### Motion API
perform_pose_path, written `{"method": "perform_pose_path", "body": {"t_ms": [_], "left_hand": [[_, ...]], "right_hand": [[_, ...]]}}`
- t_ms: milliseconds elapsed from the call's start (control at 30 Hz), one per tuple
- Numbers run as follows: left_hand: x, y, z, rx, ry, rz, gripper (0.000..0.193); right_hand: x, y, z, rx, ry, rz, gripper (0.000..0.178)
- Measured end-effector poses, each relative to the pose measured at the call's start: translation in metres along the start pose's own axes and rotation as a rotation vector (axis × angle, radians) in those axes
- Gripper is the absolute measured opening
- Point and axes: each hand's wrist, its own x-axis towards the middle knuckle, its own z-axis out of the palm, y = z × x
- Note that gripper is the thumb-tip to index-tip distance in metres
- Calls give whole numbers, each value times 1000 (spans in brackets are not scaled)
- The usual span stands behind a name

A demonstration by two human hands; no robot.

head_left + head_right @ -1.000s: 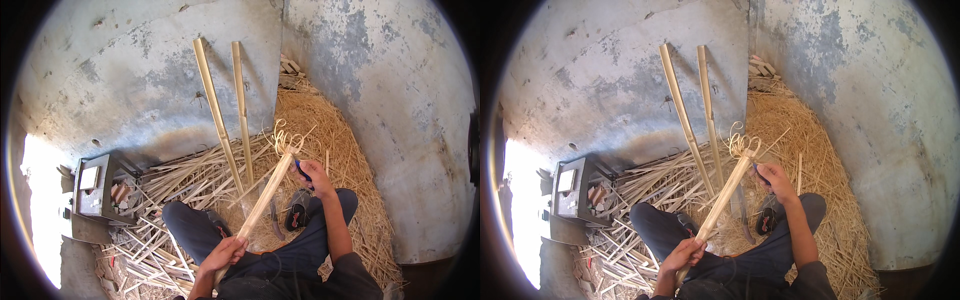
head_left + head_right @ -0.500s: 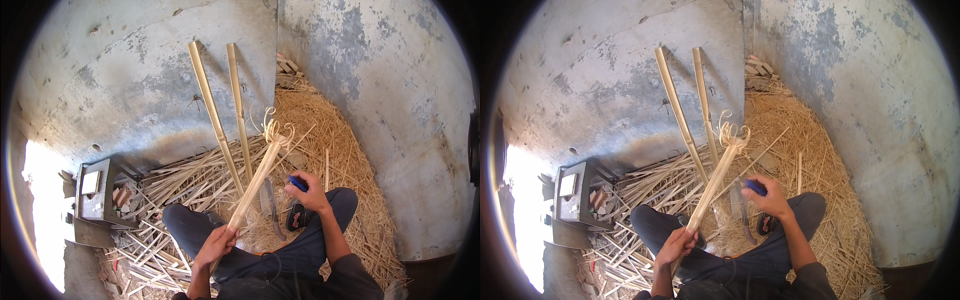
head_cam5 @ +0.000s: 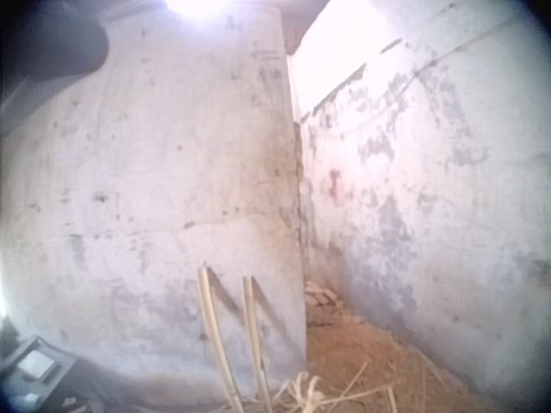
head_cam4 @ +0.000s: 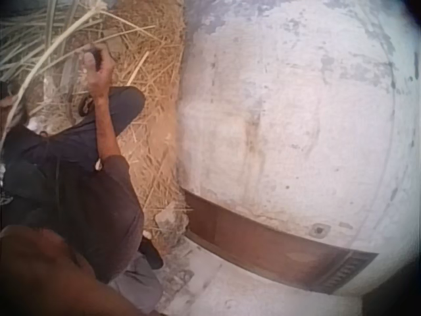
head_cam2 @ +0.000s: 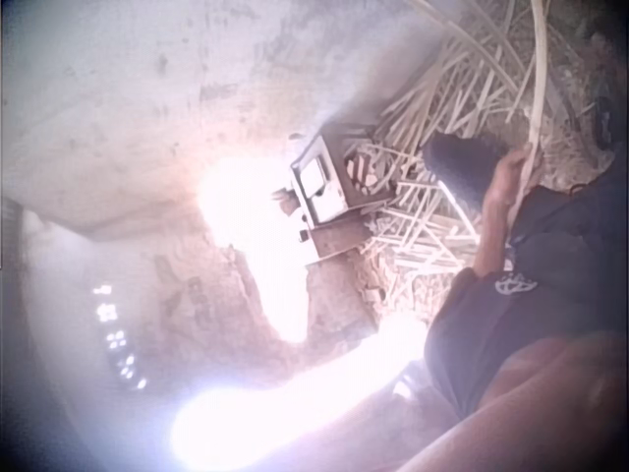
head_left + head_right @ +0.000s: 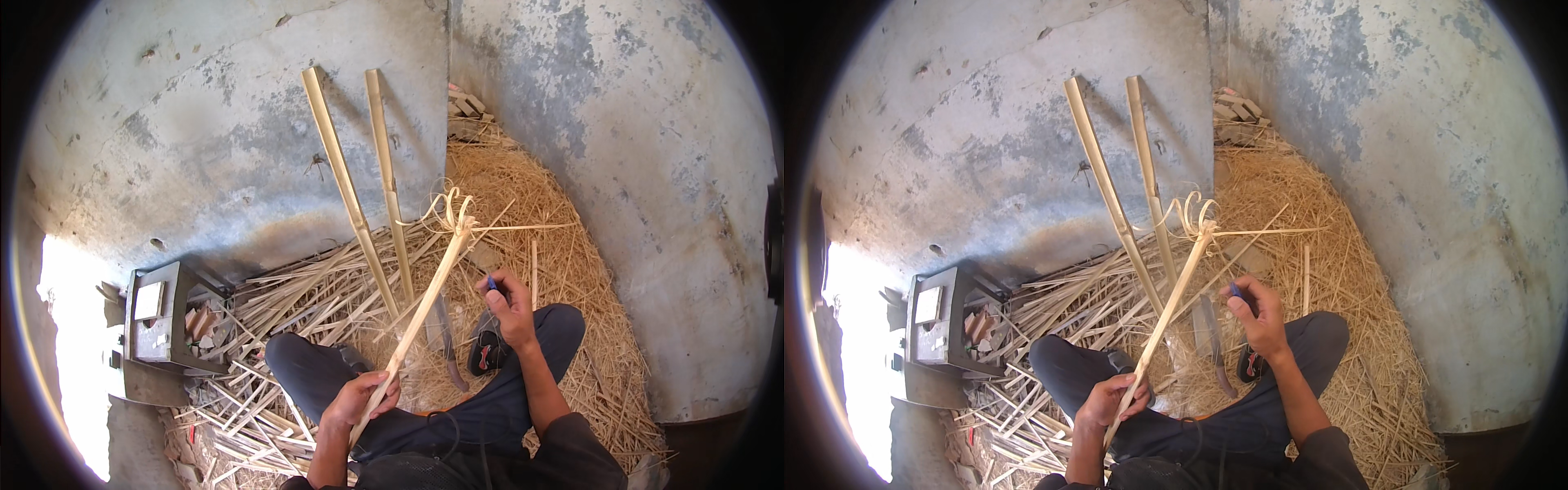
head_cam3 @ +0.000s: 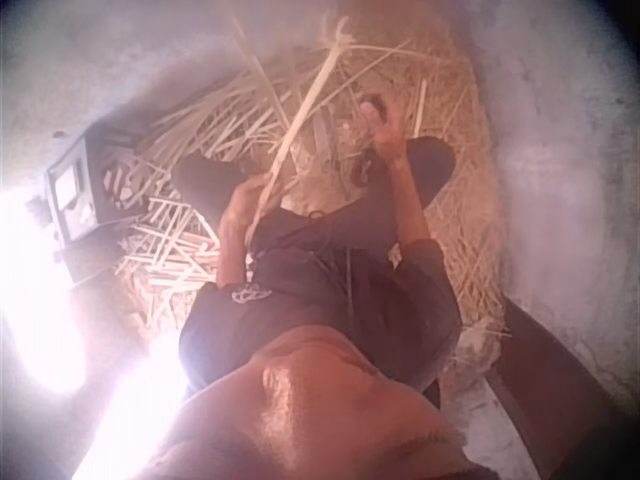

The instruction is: The person sits on a straw-covered floor and uses a knife to shave thin strips from a long bamboo pole. They hold the pole with their left hand and scrape the blade along its length with their right hand, creating a pile of wood shavings.

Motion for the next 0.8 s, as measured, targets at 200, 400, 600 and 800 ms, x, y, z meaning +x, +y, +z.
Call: {"method": "perform_pose_path", "body": {"t_ms": [200, 400, 600, 800], "left_hand": [[7, -3, 8, -39, 41, 19, 49], [24, -2, 11, -117, -183, -9, 51], [30, 0, 19, 68, -48, -44, 51], [22, 3, 49, 427, 155, 207, 39]], "right_hand": [[-8, 9, 13, -119, -78, 31, 32], [-13, 3, 44, 50, -194, 230, 41], [-12, -6, 65, 36, -146, 243, 30], [-12, 0, 62, 12, -112, 270, 28]]}}
